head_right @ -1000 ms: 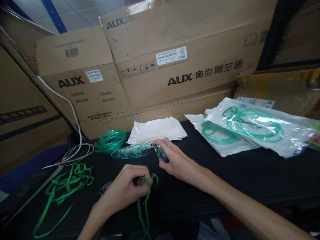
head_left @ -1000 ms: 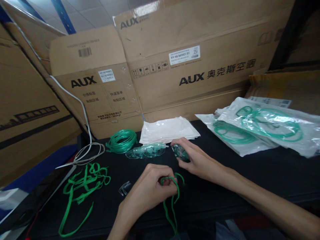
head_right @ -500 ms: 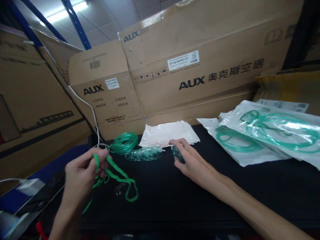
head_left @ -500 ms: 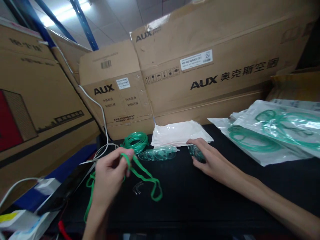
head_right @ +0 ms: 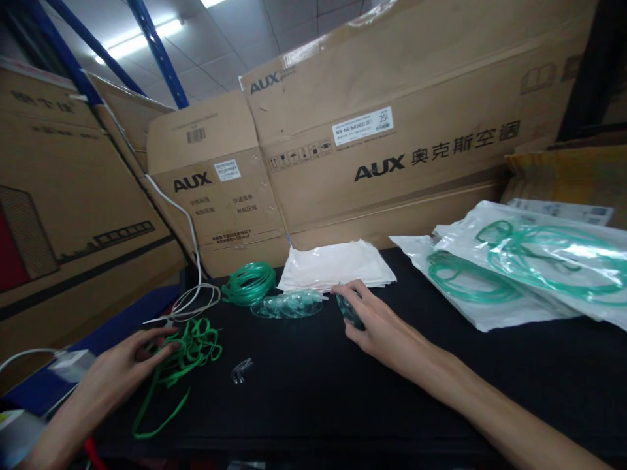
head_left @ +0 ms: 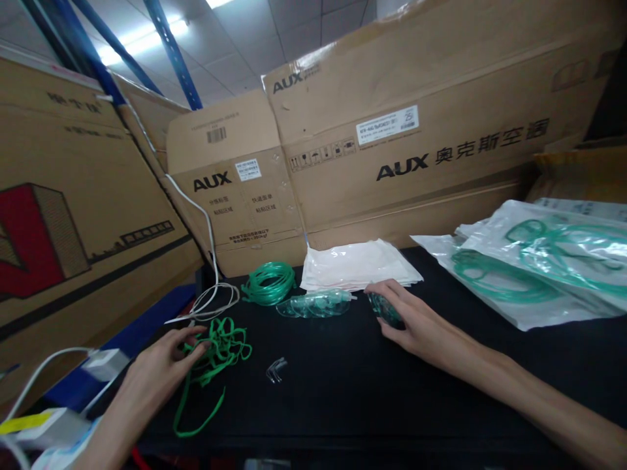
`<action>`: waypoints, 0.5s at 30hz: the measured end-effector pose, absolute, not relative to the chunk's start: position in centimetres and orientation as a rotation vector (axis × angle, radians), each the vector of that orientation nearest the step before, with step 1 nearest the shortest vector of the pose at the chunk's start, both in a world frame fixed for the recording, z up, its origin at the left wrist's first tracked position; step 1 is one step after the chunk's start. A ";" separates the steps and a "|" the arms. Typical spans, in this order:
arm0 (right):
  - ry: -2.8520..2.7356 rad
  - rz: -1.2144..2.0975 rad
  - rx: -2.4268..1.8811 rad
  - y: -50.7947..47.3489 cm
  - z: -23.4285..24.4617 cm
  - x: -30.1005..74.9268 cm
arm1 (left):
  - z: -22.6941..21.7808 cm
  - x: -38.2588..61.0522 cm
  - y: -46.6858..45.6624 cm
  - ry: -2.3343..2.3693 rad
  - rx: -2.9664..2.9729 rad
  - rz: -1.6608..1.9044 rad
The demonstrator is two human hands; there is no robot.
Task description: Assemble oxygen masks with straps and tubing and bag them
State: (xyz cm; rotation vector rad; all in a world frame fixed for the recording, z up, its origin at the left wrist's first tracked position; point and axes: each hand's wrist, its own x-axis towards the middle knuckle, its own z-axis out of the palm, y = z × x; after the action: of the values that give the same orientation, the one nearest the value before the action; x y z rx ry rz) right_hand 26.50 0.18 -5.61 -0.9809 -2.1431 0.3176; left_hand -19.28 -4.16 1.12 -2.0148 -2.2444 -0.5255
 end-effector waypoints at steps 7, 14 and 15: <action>-2.126 0.299 -0.991 0.3 -5.9 26.5 | -0.2 -19.7 -5.5 -2.215 -2.318 -0.675; -2.146 0.301 -0.972 0.4 -6.0 26.5 | -2.3 -21.4 -9.9 -2.021 -2.225 -0.629; -2.151 0.307 -0.970 0.4 -6.0 26.5 | -2.8 -21.8 -10.5 -2.009 -2.214 -0.664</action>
State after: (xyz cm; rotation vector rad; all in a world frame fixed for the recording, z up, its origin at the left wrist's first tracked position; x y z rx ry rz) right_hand 26.51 0.38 -5.99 -0.9704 -2.1508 0.3071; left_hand -21.75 -10.53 -2.76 -2.2136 -2.0087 -0.6638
